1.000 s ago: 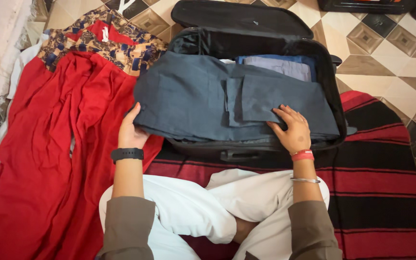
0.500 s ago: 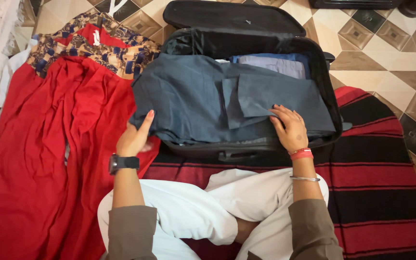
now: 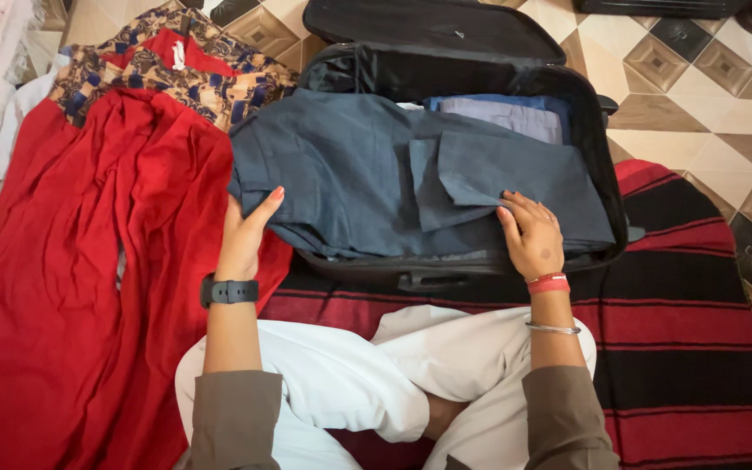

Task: The person packs a suitcase by folding and arranging a red dress and a pair of dark trousers inside.

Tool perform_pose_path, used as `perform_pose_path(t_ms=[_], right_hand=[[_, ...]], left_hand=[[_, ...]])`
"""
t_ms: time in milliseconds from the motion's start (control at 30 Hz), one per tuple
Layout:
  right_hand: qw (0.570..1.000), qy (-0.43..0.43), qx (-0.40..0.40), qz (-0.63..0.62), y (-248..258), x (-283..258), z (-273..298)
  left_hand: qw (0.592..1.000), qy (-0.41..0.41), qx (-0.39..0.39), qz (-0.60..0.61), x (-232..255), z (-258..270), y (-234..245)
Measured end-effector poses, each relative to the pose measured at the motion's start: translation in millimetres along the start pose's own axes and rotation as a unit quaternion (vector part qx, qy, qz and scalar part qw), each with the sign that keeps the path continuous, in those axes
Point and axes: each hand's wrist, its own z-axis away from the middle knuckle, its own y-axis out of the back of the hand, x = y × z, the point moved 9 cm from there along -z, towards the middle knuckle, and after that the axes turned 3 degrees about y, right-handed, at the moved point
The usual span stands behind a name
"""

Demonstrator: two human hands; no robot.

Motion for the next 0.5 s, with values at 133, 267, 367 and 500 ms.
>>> perform_pose_path(t_ms=[133, 267, 367, 500], right_hand=[[1.0, -0.001, -0.003, 0.011, -0.1, -0.9, 0.9], [0.999, 0.027, -0.006, 0.025, 1.4, -8.2, 0.7], [0.999, 0.031, -0.013, 0.024, 1.4, -9.1, 0.4], [0.999, 0.031, -0.007, 0.026, 1.7, -8.4, 1.2]], left_hand=[[0.991, 0.029, 0.064, 0.117, -14.0, -2.0, 8.4], [0.967, 0.092, 0.082, 0.223, -47.3, -9.7, 23.6], [0.956, 0.099, 0.107, 0.253, -65.9, -13.2, 35.5], [0.967, -0.015, 0.144, 0.211, -58.2, -19.1, 43.4]])
